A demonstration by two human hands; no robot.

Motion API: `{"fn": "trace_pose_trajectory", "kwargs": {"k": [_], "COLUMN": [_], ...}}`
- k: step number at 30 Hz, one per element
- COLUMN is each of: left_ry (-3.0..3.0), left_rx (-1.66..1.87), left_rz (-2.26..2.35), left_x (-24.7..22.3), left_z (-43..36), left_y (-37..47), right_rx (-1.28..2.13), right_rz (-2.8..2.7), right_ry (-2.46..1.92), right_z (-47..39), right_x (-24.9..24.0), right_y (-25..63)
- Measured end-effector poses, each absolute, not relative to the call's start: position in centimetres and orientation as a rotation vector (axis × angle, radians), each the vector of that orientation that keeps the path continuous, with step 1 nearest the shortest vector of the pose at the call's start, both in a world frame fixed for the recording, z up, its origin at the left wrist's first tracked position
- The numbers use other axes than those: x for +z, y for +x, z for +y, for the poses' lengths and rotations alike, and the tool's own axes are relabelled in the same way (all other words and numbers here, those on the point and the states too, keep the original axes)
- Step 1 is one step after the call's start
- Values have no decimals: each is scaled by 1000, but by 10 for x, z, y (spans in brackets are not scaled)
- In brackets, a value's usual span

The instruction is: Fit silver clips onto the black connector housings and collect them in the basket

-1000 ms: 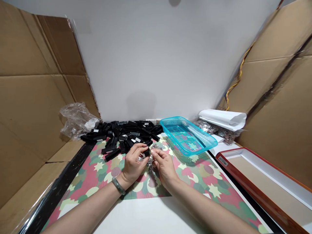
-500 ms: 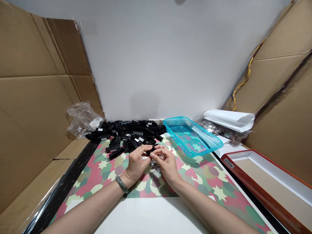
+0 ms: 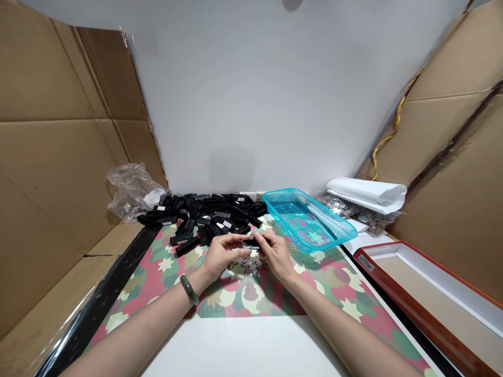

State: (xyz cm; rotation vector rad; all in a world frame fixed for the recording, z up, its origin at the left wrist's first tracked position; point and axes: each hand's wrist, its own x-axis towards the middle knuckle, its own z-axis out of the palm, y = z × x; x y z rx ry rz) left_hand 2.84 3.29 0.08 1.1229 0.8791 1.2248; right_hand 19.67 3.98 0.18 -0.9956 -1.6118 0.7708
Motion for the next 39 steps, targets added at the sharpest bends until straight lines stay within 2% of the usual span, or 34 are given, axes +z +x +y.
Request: {"fn": "trace_pose_trajectory", "kwargs": {"k": [7, 21, 27, 33, 37, 39], "left_ry": [1030, 1155, 1330, 1353, 1266, 1158], "left_rx": [1003, 970, 1074, 1050, 1094, 1089], "left_rz": [734, 857, 942, 839, 913, 904], "left_x": [2, 0, -6, -1, -1, 0], "left_z": [41, 43, 42, 42, 44, 45], "left_y": [10, 11, 20, 16, 14, 12], "right_rx": [601, 403, 415, 502, 557, 465], "right_rz": [-1612, -1707, -1709, -1557, -1588, -1624], "right_ry": [-968, -929, -952, -1070, -1070, -1030], "right_z": [30, 30, 30, 31, 27, 24], "right_x": [4, -3, -6, -4, -3, 0], "right_y": [195, 195, 193, 193, 190, 189]}}
